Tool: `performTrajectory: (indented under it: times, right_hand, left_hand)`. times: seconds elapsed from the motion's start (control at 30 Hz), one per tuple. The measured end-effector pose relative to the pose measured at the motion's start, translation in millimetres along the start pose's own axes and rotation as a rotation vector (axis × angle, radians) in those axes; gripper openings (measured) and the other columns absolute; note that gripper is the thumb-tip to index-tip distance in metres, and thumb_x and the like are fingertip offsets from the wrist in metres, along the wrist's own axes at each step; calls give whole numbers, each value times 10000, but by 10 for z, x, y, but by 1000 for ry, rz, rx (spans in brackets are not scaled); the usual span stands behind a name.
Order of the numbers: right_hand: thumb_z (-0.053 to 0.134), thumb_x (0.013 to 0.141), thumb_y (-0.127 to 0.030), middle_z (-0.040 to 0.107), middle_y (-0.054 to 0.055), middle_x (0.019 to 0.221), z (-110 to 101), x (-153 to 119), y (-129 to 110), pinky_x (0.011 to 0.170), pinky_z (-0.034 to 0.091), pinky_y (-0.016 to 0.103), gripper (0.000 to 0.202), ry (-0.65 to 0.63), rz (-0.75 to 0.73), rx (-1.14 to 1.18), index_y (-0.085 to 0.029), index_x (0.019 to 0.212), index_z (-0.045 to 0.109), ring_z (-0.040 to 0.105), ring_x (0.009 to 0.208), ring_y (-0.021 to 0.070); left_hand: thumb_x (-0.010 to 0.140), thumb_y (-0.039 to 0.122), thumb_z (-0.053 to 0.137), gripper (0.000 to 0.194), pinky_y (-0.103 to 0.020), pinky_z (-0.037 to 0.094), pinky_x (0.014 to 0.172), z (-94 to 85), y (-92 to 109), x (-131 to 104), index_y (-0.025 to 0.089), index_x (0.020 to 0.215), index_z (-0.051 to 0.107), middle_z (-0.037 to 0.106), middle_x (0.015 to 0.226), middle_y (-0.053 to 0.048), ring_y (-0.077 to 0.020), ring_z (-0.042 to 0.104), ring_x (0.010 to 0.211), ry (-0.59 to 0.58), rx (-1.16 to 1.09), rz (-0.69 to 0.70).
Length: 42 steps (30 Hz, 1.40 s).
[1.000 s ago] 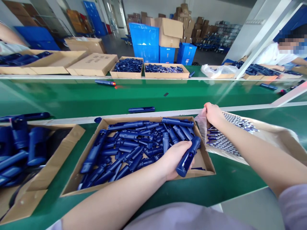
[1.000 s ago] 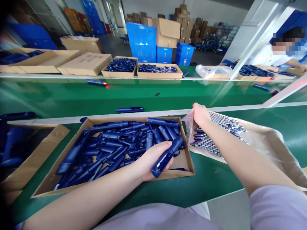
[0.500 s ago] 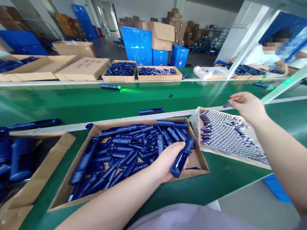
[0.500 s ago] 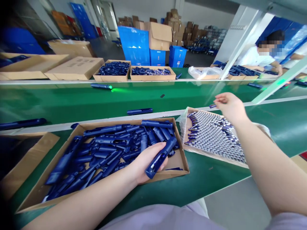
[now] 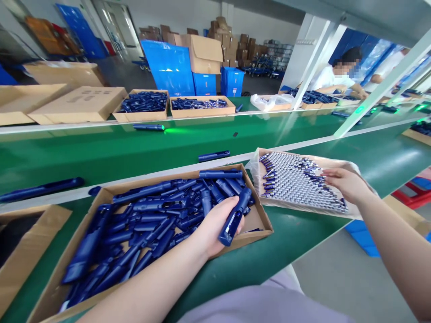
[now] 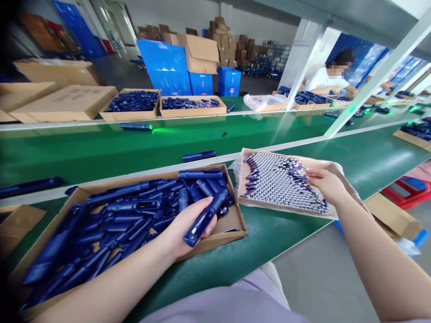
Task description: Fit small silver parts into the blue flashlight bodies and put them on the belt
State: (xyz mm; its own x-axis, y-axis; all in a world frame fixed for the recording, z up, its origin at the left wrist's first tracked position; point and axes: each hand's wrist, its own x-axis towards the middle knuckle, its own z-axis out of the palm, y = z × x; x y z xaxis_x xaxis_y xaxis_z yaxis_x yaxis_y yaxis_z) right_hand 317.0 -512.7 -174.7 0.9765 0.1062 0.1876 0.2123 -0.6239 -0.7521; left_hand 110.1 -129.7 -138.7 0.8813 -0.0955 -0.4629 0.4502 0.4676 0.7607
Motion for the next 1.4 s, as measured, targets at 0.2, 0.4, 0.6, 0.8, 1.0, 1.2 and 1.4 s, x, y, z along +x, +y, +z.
performTrajectory:
  times: [0.2, 0.4, 0.6, 0.8, 1.0, 1.2, 1.4]
  right_hand:
    - [656, 674, -224, 703, 41, 710, -18, -67, -30, 512, 448, 302, 77, 8, -14, -322, -250, 730, 702, 640, 597, 221]
    - [648, 654, -231, 658, 87, 644, -38, -51, -433, 522, 388, 361, 25, 31, 52, -563, -233, 640, 669, 557, 512, 218]
    - [635, 793, -424, 710, 12, 947, 340, -751, -1518, 738, 512, 372, 136, -25, -401, -313, -316, 852, 691, 657, 845, 217]
    - [553, 903, -149, 700, -12, 953, 1043, -1321, -2281, 829, 517, 287, 145, -368, -987, -66, -264, 925, 637, 628, 934, 136]
    - [546, 891, -88, 693, -2, 974, 1152, -1228, -2205, 859, 490, 307, 185, -426, -1062, -74, -235, 952, 641, 605, 954, 140]
    - [562, 875, -80, 707, 17, 990, 1224, -1291, -2156, 840, 527, 309, 206, -358, -1130, -47, -231, 975, 657, 620, 960, 155]
    - [621, 843, -99, 689, 22, 1144, 1352, -1642, -1975, 915, 513, 432, 528, -142, -1123, -179, -275, 1335, 543, 607, 1064, 230]
  left_hand:
    - [908, 415, 472, 265, -159, 288, 404, 5, 3, -13, 171, 802, 478, 516, 461, 1, -75, 401, 373, -26, -2, 2]
    - [918, 394, 459, 258, -162, 283, 392, 0, -22, -16, 169, 794, 487, 509, 453, 1, -81, 414, 366, -60, -36, 4]
    - [920, 364, 458, 263, -180, 294, 381, -8, -35, 26, 165, 753, 502, 498, 457, 6, -85, 428, 356, -101, -31, -81]
    - [869, 334, 548, 273, -197, 303, 387, -38, -52, 30, 152, 667, 525, 491, 505, 13, -80, 445, 378, -265, -42, -18]
    - [859, 342, 567, 274, -204, 309, 409, -87, -67, 33, 152, 666, 527, 504, 525, 15, -75, 463, 400, -372, -54, -46]
    - [884, 324, 554, 265, -192, 326, 414, -115, -108, 91, 139, 694, 550, 496, 523, 16, -71, 458, 420, -359, -98, -119]
    - [886, 287, 558, 196, -175, 350, 403, -111, -134, 62, 121, 789, 597, 515, 581, 15, -62, 458, 420, -341, -214, -98]
